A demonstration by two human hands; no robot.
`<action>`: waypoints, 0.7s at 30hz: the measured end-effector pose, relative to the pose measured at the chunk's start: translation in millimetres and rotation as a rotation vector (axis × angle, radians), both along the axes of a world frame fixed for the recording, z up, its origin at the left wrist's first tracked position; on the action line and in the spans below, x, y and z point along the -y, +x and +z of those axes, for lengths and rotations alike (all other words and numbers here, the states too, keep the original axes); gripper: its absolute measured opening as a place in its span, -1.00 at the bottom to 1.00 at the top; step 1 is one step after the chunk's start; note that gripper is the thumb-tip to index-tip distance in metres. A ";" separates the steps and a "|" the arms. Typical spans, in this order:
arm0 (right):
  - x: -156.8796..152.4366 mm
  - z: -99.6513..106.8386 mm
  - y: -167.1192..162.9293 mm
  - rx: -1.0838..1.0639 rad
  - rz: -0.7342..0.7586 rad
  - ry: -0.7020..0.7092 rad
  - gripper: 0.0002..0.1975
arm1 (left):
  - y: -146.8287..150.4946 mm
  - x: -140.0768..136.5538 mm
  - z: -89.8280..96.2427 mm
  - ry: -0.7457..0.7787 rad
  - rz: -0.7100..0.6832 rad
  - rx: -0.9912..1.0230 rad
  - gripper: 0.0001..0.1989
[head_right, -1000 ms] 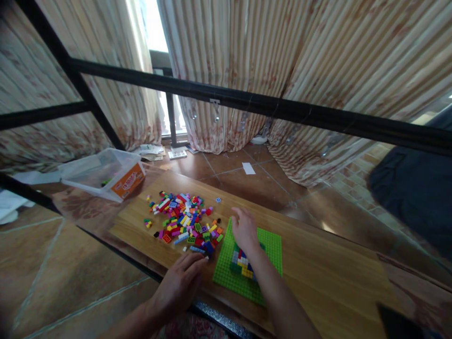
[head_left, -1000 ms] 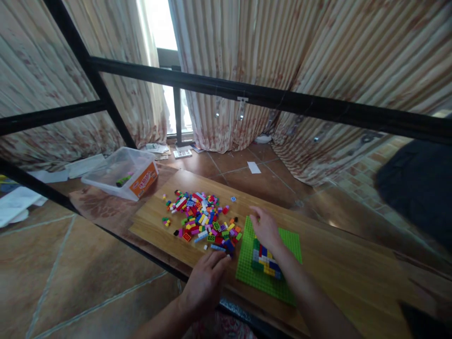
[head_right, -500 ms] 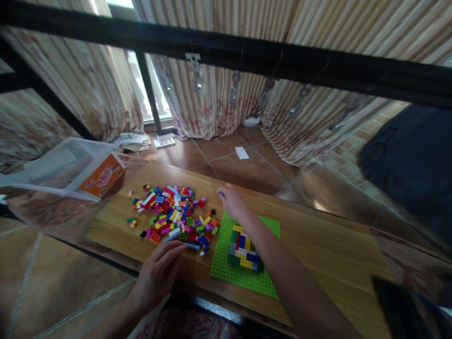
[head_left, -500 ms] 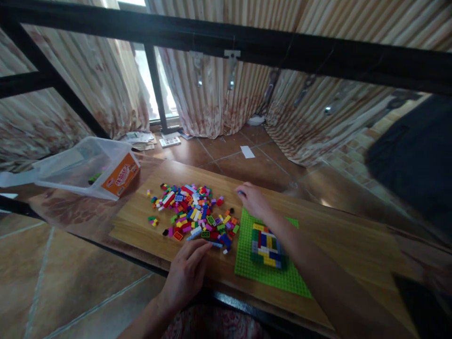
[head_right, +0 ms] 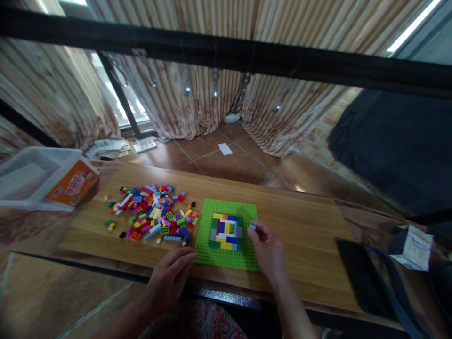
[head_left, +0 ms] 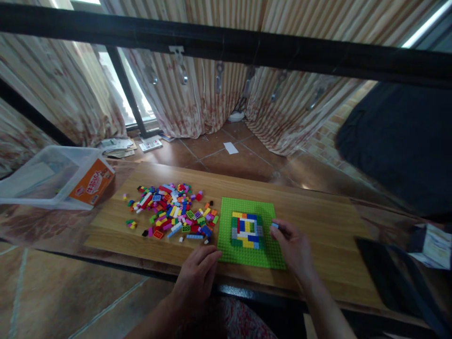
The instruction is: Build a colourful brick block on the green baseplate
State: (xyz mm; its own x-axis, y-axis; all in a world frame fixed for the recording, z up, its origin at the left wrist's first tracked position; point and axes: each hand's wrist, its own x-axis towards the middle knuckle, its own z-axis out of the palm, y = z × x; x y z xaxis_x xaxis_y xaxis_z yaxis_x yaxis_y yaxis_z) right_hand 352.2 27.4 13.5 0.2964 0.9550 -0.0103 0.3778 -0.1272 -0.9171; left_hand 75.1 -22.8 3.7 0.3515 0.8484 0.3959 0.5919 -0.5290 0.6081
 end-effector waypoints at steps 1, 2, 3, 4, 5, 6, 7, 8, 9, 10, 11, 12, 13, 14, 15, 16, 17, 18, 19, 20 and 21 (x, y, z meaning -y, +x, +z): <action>4.3 -0.5 -2.7 -0.046 -0.014 -0.006 -0.60 | 0.7 -0.4 -1.2 0.005 -0.003 -0.006 -0.74; 7.4 -0.3 -5.8 -0.087 -0.020 -0.010 -0.59 | 1.0 -1.0 -2.3 0.011 -0.006 -0.014 -0.74; 9.5 0.2 -8.9 -0.120 -0.022 -0.014 -0.59 | 0.7 -1.9 -3.5 0.020 -0.008 -0.022 -0.74; 10.8 0.8 -11.9 -0.143 -0.022 -0.018 -0.59 | -0.1 -3.0 -4.6 0.034 -0.006 -0.030 -0.74; 11.6 1.4 -14.4 -0.159 -0.023 -0.018 -0.58 | -1.2 -4.3 -5.7 0.050 -0.002 -0.036 -0.74; 12.2 1.7 -16.4 -0.170 -0.027 -0.014 -0.58 | -2.6 -5.9 -6.9 0.067 0.002 -0.041 -0.74; 12.6 1.7 -17.8 -0.176 -0.030 -0.006 -0.57 | -4.1 -7.5 -7.9 0.084 0.007 -0.042 -0.74; 13.0 1.2 -18.7 -0.181 -0.032 0.005 -0.56 | -5.7 -9.2 -8.9 0.098 0.011 -0.041 -0.74; 13.5 0.3 -19.2 -0.187 -0.031 0.015 -0.57 | -7.2 -10.8 -9.8 0.109 0.014 -0.038 -0.75; 13.9 -0.7 -19.4 -0.196 -0.027 0.023 -0.58 | -8.5 -12.2 -10.6 0.116 0.014 -0.036 -0.75; 14.3 -1.8 -19.5 -0.206 -0.019 0.028 -0.59 | -9.4 -13.4 -11.4 0.121 0.012 -0.034 -0.75; 14.6 -2.7 -19.7 -0.218 -0.008 0.030 -0.61 | -9.9 -14.4 -12.1 0.125 0.008 -0.035 -0.75; 14.6 -3.3 -19.8 -0.229 0.003 0.028 -0.62 | -10.1 -15.1 -12.9 0.129 0.005 -0.036 -0.76; 14.5 -3.5 -20.1 -0.240 0.010 0.024 -0.63 | -10.0 -15.7 -13.6 0.136 0.003 -0.040 -0.76; 14.0 -3.3 -20.4 -0.249 0.013 0.016 -0.63 | -9.6 -16.0 -14.4 0.142 0.004 -0.044 -0.76; 13.4 -2.6 -20.9 -0.252 0.014 0.006 -0.62 | -9.2 -16.3 -15.0 0.146 0.007 -0.048 -0.77; 12.6 -1.6 -21.4 -0.248 0.011 -0.004 -0.61 | -8.7 -16.4 -15.6 0.146 0.009 -0.052 -0.77; 11.8 -0.4 -21.9 -0.236 0.012 -0.016 -0.60 | -8.3 -16.5 -16.0 0.144 0.011 -0.055 -0.77; 11.1 1.0 -22.5 -0.214 0.018 -0.025 -0.60 | -8.0 -16.6 -16.2 0.140 0.011 -0.058 -0.77; 10.5 2.3 -23.1 -0.185 0.031 -0.033 -0.60 | -7.8 -16.6 -16.2 0.135 0.010 -0.060 -0.77; 10.1 3.6 -23.6 -0.152 0.048 -0.037 -0.61 | -7.7 -16.6 -16.2 0.132 0.008 -0.062 -0.77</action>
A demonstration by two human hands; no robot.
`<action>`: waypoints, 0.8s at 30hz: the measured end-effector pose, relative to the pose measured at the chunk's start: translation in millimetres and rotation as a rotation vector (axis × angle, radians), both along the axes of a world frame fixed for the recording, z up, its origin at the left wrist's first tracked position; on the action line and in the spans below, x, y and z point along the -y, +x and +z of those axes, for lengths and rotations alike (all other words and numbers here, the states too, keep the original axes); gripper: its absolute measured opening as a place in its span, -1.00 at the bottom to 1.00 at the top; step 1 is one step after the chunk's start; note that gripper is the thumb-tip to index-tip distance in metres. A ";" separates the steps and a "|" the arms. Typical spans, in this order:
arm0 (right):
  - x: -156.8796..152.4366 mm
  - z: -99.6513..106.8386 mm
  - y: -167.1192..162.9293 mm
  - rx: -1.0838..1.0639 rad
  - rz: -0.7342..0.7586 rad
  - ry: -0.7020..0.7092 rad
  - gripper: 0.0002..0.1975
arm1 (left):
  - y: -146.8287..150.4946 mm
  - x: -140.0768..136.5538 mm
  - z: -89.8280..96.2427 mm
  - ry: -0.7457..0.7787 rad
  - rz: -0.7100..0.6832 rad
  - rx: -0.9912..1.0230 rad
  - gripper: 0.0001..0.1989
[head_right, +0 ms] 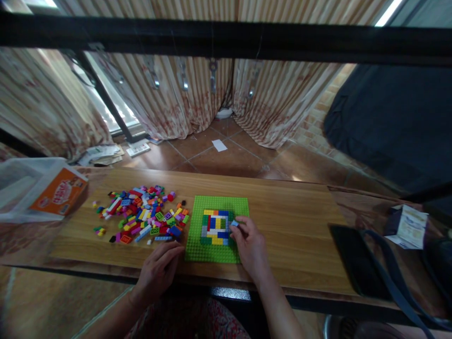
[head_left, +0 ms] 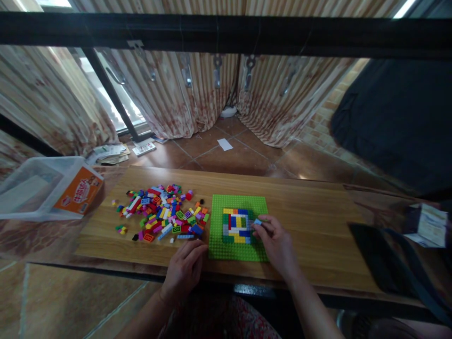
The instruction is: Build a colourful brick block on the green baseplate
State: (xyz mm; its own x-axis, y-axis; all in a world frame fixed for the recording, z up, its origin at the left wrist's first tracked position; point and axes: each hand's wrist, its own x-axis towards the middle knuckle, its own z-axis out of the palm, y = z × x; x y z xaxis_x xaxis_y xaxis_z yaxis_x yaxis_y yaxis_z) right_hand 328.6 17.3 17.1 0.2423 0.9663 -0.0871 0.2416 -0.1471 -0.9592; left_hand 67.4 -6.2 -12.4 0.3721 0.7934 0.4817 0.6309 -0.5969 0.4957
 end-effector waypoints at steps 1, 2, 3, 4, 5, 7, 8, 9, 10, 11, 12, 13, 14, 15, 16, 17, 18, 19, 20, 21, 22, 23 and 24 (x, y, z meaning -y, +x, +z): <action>-0.2 1.0 -0.5 0.035 0.019 0.002 -0.63 | 0.1 0.0 0.2 -0.001 0.001 -0.002 -0.77; -0.5 1.8 -0.9 0.073 0.037 0.011 -0.64 | 0.1 0.1 0.4 -0.002 0.004 -0.004 -0.77; -0.8 2.2 -1.2 0.118 0.051 0.026 -0.66 | 0.1 0.3 0.6 -0.003 0.007 -0.005 -0.78; -1.4 2.3 -1.2 0.174 0.061 0.053 -0.68 | 0.2 0.5 0.7 -0.007 0.007 -0.006 -0.78; -2.4 2.0 -1.0 0.239 0.073 0.091 -0.70 | 0.2 0.8 0.8 -0.013 0.008 -0.007 -0.78; -6.0 0.1 -0.1 0.385 0.095 0.189 -0.73 | 0.2 1.4 0.6 -0.026 0.007 -0.010 -0.78; -8.5 -1.6 0.4 0.456 0.106 0.235 -0.73 | 0.2 1.7 0.3 -0.031 0.006 -0.014 -0.78; -11.3 -3.7 0.8 0.517 0.114 0.273 -0.74 | 0.2 2.0 0.1 -0.034 0.007 -0.016 -0.78; -14.2 -6.2 1.1 0.565 0.119 0.301 -0.74 | 0.2 2.2 -0.2 -0.036 0.008 -0.019 -0.78; -16.9 -9.1 1.2 0.605 0.123 0.318 -0.73 | 0.3 2.4 -0.4 -0.039 0.010 -0.021 -0.78; -19.4 -12.1 1.1 0.637 0.125 0.331 -0.73 | 0.5 2.5 -0.5 -0.040 0.013 -0.020 -0.78; -21.4 -15.2 0.9 0.664 0.130 0.342 -0.73 | 0.7 2.6 -0.4 -0.039 0.017 -0.019 -0.78; -22.8 -18.1 0.7 0.685 0.132 0.353 -0.73 | 1.0 2.7 0.0 -0.037 0.020 -0.017 -0.77; -23.8 -20.7 0.4 0.701 0.136 0.362 -0.73 | 1.4 2.8 0.7 -0.036 0.024 -0.017 -0.77; -24.4 -22.7 0.2 0.710 0.137 0.370 -0.72 | 1.9 2.8 1.5 -0.035 0.025 -0.016 -0.77; -24.7 -24.3 0.0 0.712 0.134 0.374 -0.72 | 2.3 2.9 2.4 -0.036 0.027 -0.014 -0.77; -24.8 -25.2 0.0 0.708 0.129 0.376 -0.72 | 2.7 3.0 3.4 -0.039 0.030 -0.013 -0.78; -24.9 -25.6 0.1 0.701 0.125 0.374 -0.72 | 3.0 3.1 4.2 -0.043 0.034 -0.012 -0.78; -25.0 -25.7 0.2 0.692 0.125 0.367 -0.72 | 3.2 3.2 4.9 -0.046 0.037 -0.011 -0.78; -25.2 -25.4 0.4 0.685 0.130 0.357 -0.72 | 3.4 3.3 5.3 -0.049 0.039 -0.011 -0.78; -25.5 -25.1 0.5 0.678 0.135 0.347 -0.72 | 3.5 3.4 5.4 -0.052 0.038 -0.011 -0.78; -25.8 -24.9 0.6 0.670 0.139 0.337 -0.72 | 3.5 3.4 5.3 -0.053 0.036 -0.010 -0.77; -26.2 -24.8 0.5 0.661 0.139 0.330 -0.73 | 3.5 3.5 5.0 -0.053 0.034 -0.009 -0.77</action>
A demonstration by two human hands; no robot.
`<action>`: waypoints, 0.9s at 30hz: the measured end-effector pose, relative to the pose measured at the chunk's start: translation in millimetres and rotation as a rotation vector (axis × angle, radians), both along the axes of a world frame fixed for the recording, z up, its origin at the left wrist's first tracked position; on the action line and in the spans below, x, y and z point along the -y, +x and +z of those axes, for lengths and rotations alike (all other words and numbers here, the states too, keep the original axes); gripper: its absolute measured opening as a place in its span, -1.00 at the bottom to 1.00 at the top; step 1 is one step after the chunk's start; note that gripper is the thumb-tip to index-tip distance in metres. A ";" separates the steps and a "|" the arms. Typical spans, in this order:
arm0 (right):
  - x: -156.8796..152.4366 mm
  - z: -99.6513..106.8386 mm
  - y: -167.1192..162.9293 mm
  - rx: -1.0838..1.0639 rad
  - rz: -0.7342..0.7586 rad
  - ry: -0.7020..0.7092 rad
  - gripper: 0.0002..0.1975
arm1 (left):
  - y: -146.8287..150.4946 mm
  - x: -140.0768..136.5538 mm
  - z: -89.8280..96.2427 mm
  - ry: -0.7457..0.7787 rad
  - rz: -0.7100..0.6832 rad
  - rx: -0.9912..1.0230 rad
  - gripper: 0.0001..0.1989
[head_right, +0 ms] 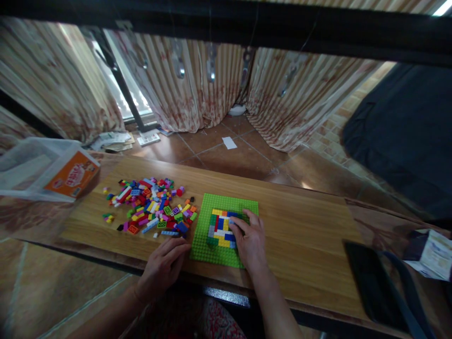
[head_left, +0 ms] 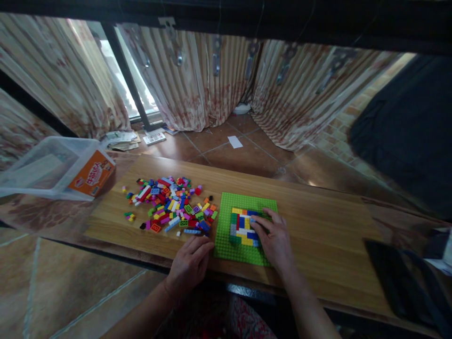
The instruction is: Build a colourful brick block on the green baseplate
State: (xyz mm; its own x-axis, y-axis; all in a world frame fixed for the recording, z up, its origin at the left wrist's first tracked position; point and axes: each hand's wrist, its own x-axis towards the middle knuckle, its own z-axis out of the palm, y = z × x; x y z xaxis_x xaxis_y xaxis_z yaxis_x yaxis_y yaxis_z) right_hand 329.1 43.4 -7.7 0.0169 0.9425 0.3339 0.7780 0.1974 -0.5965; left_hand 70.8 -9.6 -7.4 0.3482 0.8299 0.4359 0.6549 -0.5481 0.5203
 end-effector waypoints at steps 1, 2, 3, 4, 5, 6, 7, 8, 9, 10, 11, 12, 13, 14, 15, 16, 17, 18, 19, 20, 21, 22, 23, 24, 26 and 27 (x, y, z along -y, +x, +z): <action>-0.3 -0.2 -0.3 -0.012 -0.004 -0.005 -0.73 | 0.0 0.0 -0.4 -0.001 -0.002 0.000 -0.76; -0.5 -0.5 -0.7 -0.027 -0.013 -0.007 -0.74 | -0.1 0.0 -0.9 -0.003 -0.003 -0.001 -0.76; -0.5 -1.1 -1.2 -0.046 -0.022 -0.010 -0.74 | -0.2 0.1 -1.5 -0.006 -0.002 -0.004 -0.76; -0.4 -1.6 -1.9 -0.065 -0.033 -0.014 -0.75 | -0.2 0.1 -2.0 -0.007 -0.002 -0.008 -0.76; -0.2 -2.2 -2.5 -0.083 -0.041 -0.019 -0.75 | -0.3 0.2 -2.7 -0.009 -0.002 -0.012 -0.76; 0.2 -2.6 -3.2 -0.099 -0.052 -0.022 -0.76 | -0.5 0.4 -3.3 -0.010 -0.005 -0.014 -0.76; 0.6 -2.9 -3.8 -0.110 -0.061 -0.023 -0.76 | -0.6 0.6 -3.9 -0.009 -0.006 -0.015 -0.76; 1.0 -2.9 -4.2 -0.118 -0.070 -0.022 -0.76 | -0.7 0.8 -4.4 -0.010 -0.008 -0.014 -0.76; 1.3 -2.8 -4.6 -0.122 -0.076 -0.021 -0.76 | -0.9 1.0 -4.8 -0.012 -0.009 -0.012 -0.76; 1.6 -2.6 -4.7 -0.124 -0.079 -0.021 -0.76 | -1.0 1.0 -5.1 -0.015 -0.011 -0.009 -0.76; 1.7 -2.4 -4.7 -0.125 -0.077 -0.023 -0.75 | -1.0 1.1 -5.1 -0.020 -0.010 -0.008 -0.76; 1.7 -2.2 -4.5 -0.127 -0.071 -0.026 -0.75 | -0.8 1.0 -4.8 -0.024 -0.008 -0.006 -0.76; 1.6 -2.3 -4.1 -0.130 -0.062 -0.029 -0.74 | -0.4 0.9 -4.2 -0.028 -0.005 -0.004 -0.76; 1.5 -2.6 -3.6 -0.132 -0.054 -0.030 -0.73 | 0.2 0.9 -3.2 -0.031 -0.003 -0.001 -0.76; 1.5 -3.1 -2.9 -0.132 -0.049 -0.030 -0.72 | 1.1 1.0 -1.9 -0.037 -0.003 0.004 -0.76; 1.5 -4.0 -2.0 -0.128 -0.046 -0.031 -0.71 | 2.2 1.4 -0.2 -0.044 -0.003 0.012 -0.76; 1.6 -5.1 -1.0 -0.122 -0.046 -0.031 -0.69 | 3.3 2.0 1.7 -0.052 -0.006 0.025 -0.76; 1.7 -6.3 0.4 -0.112 -0.046 -0.034 -0.68 | 4.2 2.8 3.8 -0.064 -0.010 0.043 -0.76; 1.9 -7.4 1.9 -0.104 -0.044 -0.039 -0.67 | 4.7 3.9 6.2 -0.074 -0.013 0.065 -0.76; 2.0 -8.2 3.7 -0.098 -0.043 -0.044 -0.66 | 4.4 5.2 8.8 -0.081 -0.010 0.090 -0.77; 2.2 -8.5 5.5 -0.098 -0.040 -0.049 -0.66 | 2.8 6.6 11.5 -0.079 0.002 0.116 -0.77; 2.3 -7.9 7.1 -0.099 -0.046 -0.049 -0.65 | -0.5 7.9 14.3 -0.068 0.027 0.139 -0.78; 2.5 -6.2 8.1 -0.100 -0.059 -0.042 -0.64 | -5.9 9.0 17.1 -0.049 0.069 0.156 -0.78; 2.6 -3.3 8.0 -0.099 -0.074 -0.028 -0.64 | -13.5 9.7 19.7 -0.026 0.130 0.165 -0.79; 2.6 5.2 2.8 -0.103 -0.091 0.011 -0.65 | -35.5 8.9 23.8 0.016 0.306 0.163 -0.78; 2.2 10.2 -3.1 -0.113 -0.078 0.020 -0.66 | -49.1 7.2 24.9 0.028 0.423 0.155 -0.80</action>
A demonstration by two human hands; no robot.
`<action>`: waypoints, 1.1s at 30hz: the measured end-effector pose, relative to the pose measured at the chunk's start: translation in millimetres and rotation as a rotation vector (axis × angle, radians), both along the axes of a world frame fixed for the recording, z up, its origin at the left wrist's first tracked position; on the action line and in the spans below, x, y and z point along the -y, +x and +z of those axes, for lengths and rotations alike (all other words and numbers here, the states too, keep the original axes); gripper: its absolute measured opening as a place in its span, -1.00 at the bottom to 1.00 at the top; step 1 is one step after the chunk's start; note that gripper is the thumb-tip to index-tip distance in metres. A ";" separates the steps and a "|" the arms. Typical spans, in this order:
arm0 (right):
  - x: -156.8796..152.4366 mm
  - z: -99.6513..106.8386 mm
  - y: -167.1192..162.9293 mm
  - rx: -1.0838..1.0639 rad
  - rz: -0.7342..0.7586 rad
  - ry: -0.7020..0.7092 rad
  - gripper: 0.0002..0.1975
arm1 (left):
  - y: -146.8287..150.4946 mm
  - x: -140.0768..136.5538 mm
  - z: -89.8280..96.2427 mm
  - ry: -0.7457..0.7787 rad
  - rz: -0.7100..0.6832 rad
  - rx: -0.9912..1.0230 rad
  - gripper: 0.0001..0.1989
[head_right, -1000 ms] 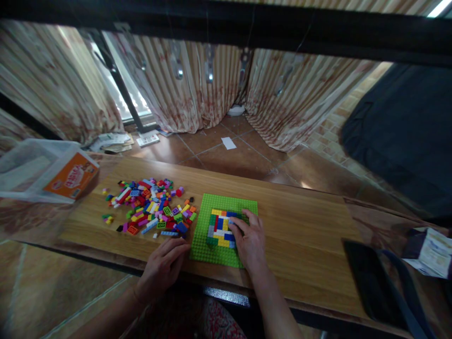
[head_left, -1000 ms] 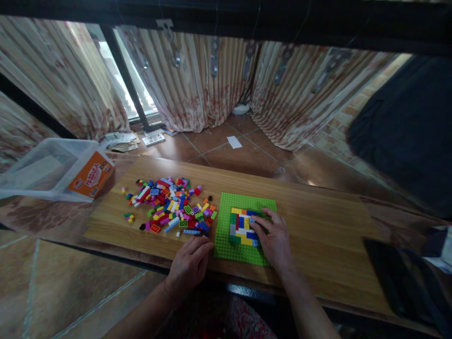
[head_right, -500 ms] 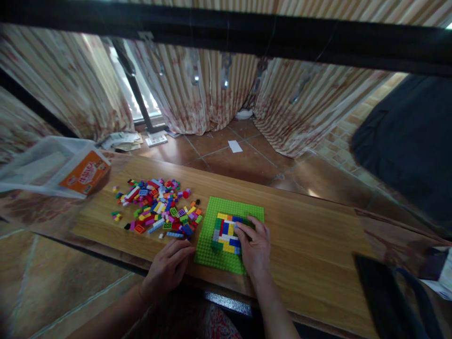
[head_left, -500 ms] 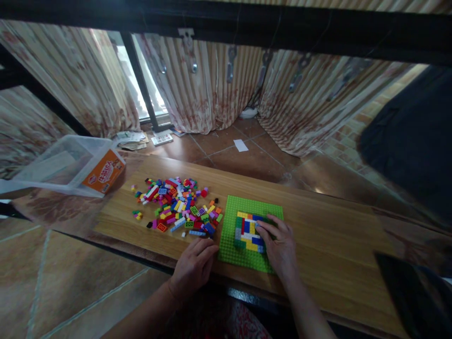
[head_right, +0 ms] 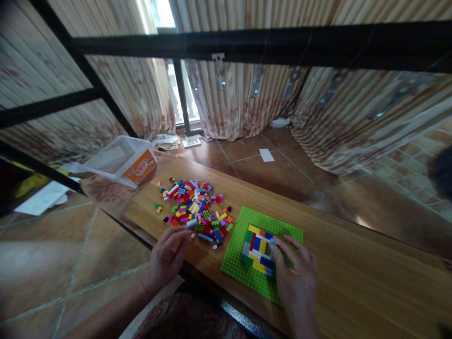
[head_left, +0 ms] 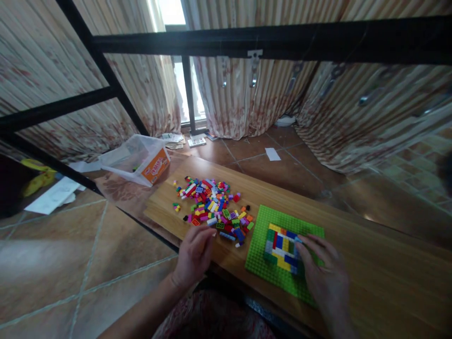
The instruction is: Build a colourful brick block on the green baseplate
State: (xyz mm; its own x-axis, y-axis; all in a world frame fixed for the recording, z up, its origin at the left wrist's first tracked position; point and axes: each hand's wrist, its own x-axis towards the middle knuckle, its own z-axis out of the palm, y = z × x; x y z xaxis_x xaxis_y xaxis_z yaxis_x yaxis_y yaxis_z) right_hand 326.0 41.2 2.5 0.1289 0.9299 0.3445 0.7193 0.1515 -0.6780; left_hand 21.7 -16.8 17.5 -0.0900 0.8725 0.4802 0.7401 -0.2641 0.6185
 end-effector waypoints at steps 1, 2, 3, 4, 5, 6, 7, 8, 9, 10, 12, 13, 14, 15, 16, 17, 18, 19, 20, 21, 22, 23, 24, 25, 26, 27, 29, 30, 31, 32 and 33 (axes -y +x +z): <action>-0.9 4.9 -8.2 -0.019 0.028 0.000 -0.67 | -14.4 -2.5 0.3 -0.004 0.116 -0.011 -0.81; -2.4 9.4 -18.4 -0.050 0.072 -0.013 -0.68 | -28.8 -5.7 0.0 -0.021 0.216 -0.033 -0.80; -4.6 12.9 -30.2 -0.082 0.123 -0.053 -0.69 | -42.2 -9.3 -0.9 -0.052 0.292 -0.069 -0.78; -7.4 15.4 -42.8 -0.103 0.173 -0.089 -0.70 | -54.0 -12.8 -2.1 -0.093 0.342 -0.098 -0.76; -10.6 16.8 -55.3 -0.098 0.236 -0.110 -0.72 | -63.8 -16.0 -3.4 -0.127 0.382 -0.122 -0.73; -14.0 17.2 -67.2 -0.068 0.289 -0.120 -0.74 | -71.2 -18.6 -4.6 -0.166 0.400 -0.150 -0.72; -17.3 16.8 -77.7 -0.034 0.320 -0.130 -0.75 | -76.4 -20.6 -5.7 -0.207 0.402 -0.173 -0.71; -20.3 15.8 -86.4 0.002 0.335 -0.136 -0.76 | -79.7 -21.9 -6.6 -0.240 0.392 -0.192 -0.72; -22.8 14.6 -93.2 0.042 0.348 -0.141 -0.77 | -81.4 -22.8 -7.3 -0.265 0.371 -0.204 -0.73; -24.5 13.4 -97.9 0.078 0.356 -0.146 -0.77 | -82.0 -23.4 -7.9 -0.279 0.345 -0.209 -0.74; -26.0 11.8 -101.9 0.138 0.377 -0.156 -0.76 | -81.6 -24.3 -9.0 -0.276 0.296 -0.202 -0.76; -25.9 11.7 -101.7 0.160 0.387 -0.161 -0.76 | -81.2 -24.7 -9.4 -0.270 0.276 -0.194 -0.77; -25.7 12.2 -100.6 0.177 0.396 -0.169 -0.75 | -80.8 -25.2 -9.9 -0.267 0.262 -0.186 -0.77; -25.4 13.2 -98.7 0.190 0.404 -0.178 -0.74 | -80.4 -25.7 -10.2 -0.267 0.254 -0.177 -0.76; -25.6 14.6 -96.4 0.198 0.409 -0.187 -0.73 | -80.1 -26.2 -10.4 -0.269 0.252 -0.169 -0.76; -26.4 16.4 -94.0 0.202 0.414 -0.195 -0.73 | -79.7 -26.6 -10.5 -0.272 0.253 -0.159 -0.76; -28.2 18.5 -91.6 0.202 0.415 -0.200 -0.73 | -79.3 -27.0 -10.5 -0.272 0.258 -0.151 -0.75; -31.2 20.5 -89.5 0.199 0.412 -0.199 -0.73 | -78.8 -27.3 -10.4 -0.269 0.262 -0.144 -0.75; -35.5 22.4 -88.0 0.196 0.406 -0.192 -0.74 | -78.4 -27.5 -10.5 -0.264 0.260 -0.140 -0.74; -41.1 23.9 -87.2 0.199 0.394 -0.178 -0.74 | -78.2 -27.7 -10.6 -0.260 0.250 -0.138 -0.73; -47.8 24.9 -87.4 0.209 0.385 -0.162 -0.73 | -78.1 -28.0 -10.8 -0.257 0.237 -0.140 -0.71; -55.4 25.2 -88.5 0.227 0.384 -0.149 -0.72 | -78.3 -28.2 -11.2 -0.259 0.225 -0.144 -0.71; -63.4 24.9 -90.5 0.251 0.393 -0.141 -0.71 | -78.6 -28.5 -11.8 -0.264 0.212 -0.151 -0.71; -71.4 24.0 -93.1 0.276 0.420 -0.141 -0.70 | -79.2 -28.7 -12.3 -0.272 0.203 -0.157 -0.71; -79.0 22.5 -96.2 0.297 0.450 -0.146 -0.70 | -79.8 -29.0 -12.7 -0.279 0.197 -0.162 -0.71; -85.8 20.7 -99.3 0.314 0.477 -0.154 -0.70 | -80.5 -29.2 -13.0 -0.285 0.192 -0.167 -0.71; -96.0 16.9 -104.9 0.338 0.515 -0.168 -0.73 | -81.5 -29.4 -12.6 -0.289 0.185 -0.173 -0.72; -99.2 15.4 -107.0 0.344 0.524 -0.173 -0.75 | -81.7 -29.4 -11.9 -0.289 0.186 -0.174 -0.73; -101.2 14.4 -108.5 0.347 0.531 -0.176 -0.78 | -81.6 -29.4 -10.9 -0.289 0.189 -0.173 -0.73; -102.0 14.1 -109.4 0.347 0.539 -0.177 -0.81 | -81.3 -29.4 -9.8 -0.289 0.194 -0.171 -0.75; -101.7 14.7 -109.7 0.346 0.545 -0.177 -0.83 | -80.8 -29.3 -8.5 -0.290 0.201 -0.167 -0.76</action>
